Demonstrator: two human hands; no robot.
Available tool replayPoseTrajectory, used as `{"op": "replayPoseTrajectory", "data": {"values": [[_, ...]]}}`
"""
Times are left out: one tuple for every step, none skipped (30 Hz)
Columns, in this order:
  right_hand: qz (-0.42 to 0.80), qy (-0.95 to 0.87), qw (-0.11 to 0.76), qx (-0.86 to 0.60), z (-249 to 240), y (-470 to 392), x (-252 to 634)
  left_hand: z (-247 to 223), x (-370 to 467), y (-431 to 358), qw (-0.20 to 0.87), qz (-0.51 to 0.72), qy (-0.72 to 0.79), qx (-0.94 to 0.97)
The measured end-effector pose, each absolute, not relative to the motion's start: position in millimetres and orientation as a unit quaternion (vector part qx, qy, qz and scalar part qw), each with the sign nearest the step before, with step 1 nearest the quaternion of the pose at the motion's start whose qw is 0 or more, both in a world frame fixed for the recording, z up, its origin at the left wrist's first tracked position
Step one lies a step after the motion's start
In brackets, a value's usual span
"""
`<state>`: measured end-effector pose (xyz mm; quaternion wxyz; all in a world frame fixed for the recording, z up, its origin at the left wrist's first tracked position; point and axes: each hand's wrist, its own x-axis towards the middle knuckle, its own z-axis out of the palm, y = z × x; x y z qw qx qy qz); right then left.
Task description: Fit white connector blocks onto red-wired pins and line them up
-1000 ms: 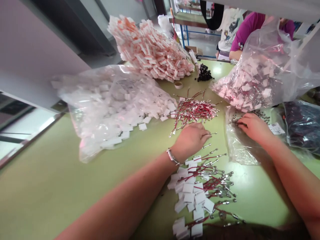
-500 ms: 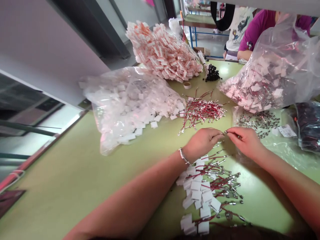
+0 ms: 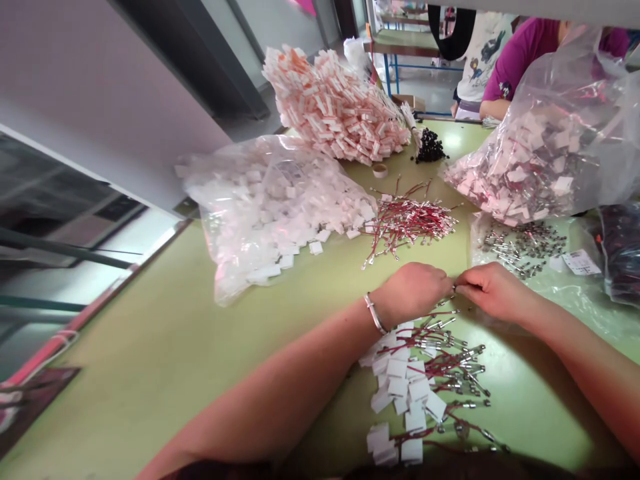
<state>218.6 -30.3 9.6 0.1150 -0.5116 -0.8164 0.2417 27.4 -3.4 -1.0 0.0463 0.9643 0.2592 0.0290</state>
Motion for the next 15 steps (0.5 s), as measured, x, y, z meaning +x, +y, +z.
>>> {"op": "replayPoseTrajectory", "data": {"values": [[0.246,-0.812,0.114,-0.516,8.8,-29.9,218.3,0.0,26.7,-1.2,0.051,0.031,0.258,0.964],[0.245,-0.809,0.121,-0.521,7.5,-29.3,218.4,0.8,25.3,2.5,0.061,0.045,0.259,0.963],[0.236,-0.807,0.136,-0.523,5.8,-28.5,218.6,1.5,23.3,7.5,0.074,0.071,0.263,0.959],[0.218,-0.81,0.151,-0.523,3.8,-27.7,219.0,1.8,20.6,13.6,0.087,0.105,0.269,0.953],[0.194,-0.817,0.16,-0.519,1.6,-27.1,219.3,1.7,17.5,20.3,0.093,0.143,0.282,0.944],[0.166,-0.825,0.162,-0.516,-0.6,-26.9,219.3,1.0,14.1,27.3,0.091,0.18,0.303,0.932],[0.14,-0.834,0.155,-0.511,-2.6,-27.0,219.0,-0.3,10.3,34.1,0.081,0.208,0.332,0.917],[0.118,-0.842,0.144,-0.506,-4.0,-27.5,218.5,-2.2,6.3,40.4,0.065,0.224,0.369,0.9],[0.103,-0.848,0.132,-0.502,-4.8,-28.0,218.3,-4.2,2.0,45.8,0.047,0.23,0.41,0.881],[0.093,-0.852,0.122,-0.5,-4.6,-28.4,218.7,-5.8,-2.6,50.4,0.031,0.232,0.449,0.862],[0.085,-0.853,0.115,-0.501,-3.6,-28.2,220.3,-6.7,-7.5,54.1,0.021,0.236,0.481,0.844],[0.076,-0.851,0.112,-0.508,-1.7,-27.3,223.6,-6.4,-12.4,56.9,0.019,0.246,0.506,0.827],[0.06,-0.842,0.11,-0.525,0.7,-25.4,228.7,-4.8,-17.2,58.7,0.024,0.261,0.527,0.809],[0.04,-0.827,0.109,-0.551,3.2,-22.6,235.6,-2.0,-21.3,59.6,0.035,0.274,0.541,0.794],[0.015,-0.808,0.106,-0.579,5.5,-19.0,243.7,1.5,-24.4,59.6,0.049,0.277,0.549,0.787]]}}
